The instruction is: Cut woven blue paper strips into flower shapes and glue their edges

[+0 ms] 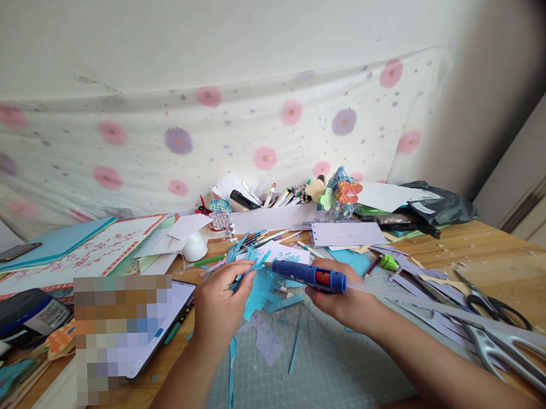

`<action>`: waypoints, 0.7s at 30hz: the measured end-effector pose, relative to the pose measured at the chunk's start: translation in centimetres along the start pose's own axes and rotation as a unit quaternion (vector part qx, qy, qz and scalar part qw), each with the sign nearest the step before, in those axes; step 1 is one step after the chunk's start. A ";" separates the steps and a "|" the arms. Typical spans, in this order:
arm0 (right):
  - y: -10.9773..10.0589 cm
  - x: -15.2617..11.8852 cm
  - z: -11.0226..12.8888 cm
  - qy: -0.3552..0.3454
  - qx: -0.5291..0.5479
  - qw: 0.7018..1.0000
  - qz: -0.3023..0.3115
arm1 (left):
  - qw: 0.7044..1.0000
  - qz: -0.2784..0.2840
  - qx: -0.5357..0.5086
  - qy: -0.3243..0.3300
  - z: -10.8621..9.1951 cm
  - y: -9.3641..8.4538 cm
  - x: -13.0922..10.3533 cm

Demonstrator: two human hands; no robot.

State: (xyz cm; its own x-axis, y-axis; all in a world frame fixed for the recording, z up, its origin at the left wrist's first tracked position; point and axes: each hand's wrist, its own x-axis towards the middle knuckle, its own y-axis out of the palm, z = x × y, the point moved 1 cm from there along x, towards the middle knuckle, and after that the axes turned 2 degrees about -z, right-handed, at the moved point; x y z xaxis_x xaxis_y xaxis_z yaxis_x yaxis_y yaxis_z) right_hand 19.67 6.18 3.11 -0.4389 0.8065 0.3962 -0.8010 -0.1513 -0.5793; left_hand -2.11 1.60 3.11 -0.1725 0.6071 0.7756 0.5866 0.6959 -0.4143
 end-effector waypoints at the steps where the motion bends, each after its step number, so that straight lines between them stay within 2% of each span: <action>1: 0.0 -0.1 0.1 0.000 -0.013 1.000 -0.003 | 1.000 0.001 -0.002 -0.004 -0.1 0.0 0.0; 6: 0.1 -0.1 0.0 0.005 -0.049 0.998 -0.027 | 0.998 0.008 -0.035 -0.049 0.1 0.0 0.0; 9: 0.1 0.1 -0.4 0.021 -0.003 0.997 -0.068 | 0.987 0.018 -0.091 -0.134 0.2 0.2 -0.2; 11: 0.1 0.2 -0.7 0.053 0.073 0.991 -0.098 | 0.961 0.032 -0.166 -0.219 0.1 0.5 -0.6; 14: 0.3 0.3 -1.1 0.106 0.213 0.965 -0.110 | 0.902 0.050 -0.281 -0.325 -0.5 1.3 -1.1; 17: 0.6 0.3 -1.2 0.137 0.314 0.936 -0.077 | 0.866 0.050 -0.333 -0.370 -1.1 2.0 -1.5; 21: 1.2 0.3 -0.9 0.141 0.350 0.924 -0.069 | 0.855 0.036 -0.336 -0.392 -1.4 2.5 -1.7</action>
State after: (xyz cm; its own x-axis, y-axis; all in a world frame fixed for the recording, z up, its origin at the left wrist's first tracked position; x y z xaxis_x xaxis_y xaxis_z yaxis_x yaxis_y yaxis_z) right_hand 18.92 6.76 1.87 -0.2686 0.9475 0.1735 -0.9517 -0.2889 0.1043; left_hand 0.78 1.72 1.42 -0.4400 0.8932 0.0925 0.8951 0.4280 0.1250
